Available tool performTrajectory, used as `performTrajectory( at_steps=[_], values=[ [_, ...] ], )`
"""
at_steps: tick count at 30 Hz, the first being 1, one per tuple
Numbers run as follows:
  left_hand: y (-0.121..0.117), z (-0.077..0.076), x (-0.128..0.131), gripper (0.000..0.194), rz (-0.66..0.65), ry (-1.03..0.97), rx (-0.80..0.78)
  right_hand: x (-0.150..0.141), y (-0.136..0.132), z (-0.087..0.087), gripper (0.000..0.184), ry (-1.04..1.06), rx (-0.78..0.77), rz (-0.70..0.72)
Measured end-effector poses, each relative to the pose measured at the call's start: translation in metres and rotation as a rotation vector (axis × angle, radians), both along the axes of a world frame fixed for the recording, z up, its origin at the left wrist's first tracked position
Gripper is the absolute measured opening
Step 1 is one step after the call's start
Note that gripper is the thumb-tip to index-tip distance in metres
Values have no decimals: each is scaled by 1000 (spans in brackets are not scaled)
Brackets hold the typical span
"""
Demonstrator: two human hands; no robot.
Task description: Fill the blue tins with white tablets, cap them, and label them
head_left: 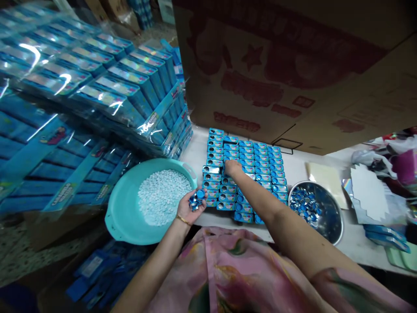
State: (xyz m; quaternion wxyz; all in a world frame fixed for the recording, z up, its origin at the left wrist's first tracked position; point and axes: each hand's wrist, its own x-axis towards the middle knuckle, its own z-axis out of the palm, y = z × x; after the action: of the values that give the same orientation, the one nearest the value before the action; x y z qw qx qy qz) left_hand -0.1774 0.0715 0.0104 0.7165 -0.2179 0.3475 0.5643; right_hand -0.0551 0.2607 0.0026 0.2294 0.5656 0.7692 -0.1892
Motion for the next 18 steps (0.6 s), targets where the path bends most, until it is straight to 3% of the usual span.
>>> performTrajectory(
  at_steps=[5, 8, 11, 15, 18],
  values=[
    [3, -2, 0, 17, -9, -5, 21, 10, -27, 15, 35, 114, 84, 57],
    [8, -5, 2, 17, -34, 17, 3, 7, -62, 16, 26, 484, 114, 196],
    [14, -8, 9, 12, -51, 45, -72, 3, -90, 11, 18, 743, 32, 292],
    [18, -11, 16, 13, -114, 12, -40, 16, -86, 7, 12, 812, -8, 97],
    [17, -13, 16, 15, -119, -12, -4, 35, -68, 8, 16, 583, 74, -27]
  ],
)
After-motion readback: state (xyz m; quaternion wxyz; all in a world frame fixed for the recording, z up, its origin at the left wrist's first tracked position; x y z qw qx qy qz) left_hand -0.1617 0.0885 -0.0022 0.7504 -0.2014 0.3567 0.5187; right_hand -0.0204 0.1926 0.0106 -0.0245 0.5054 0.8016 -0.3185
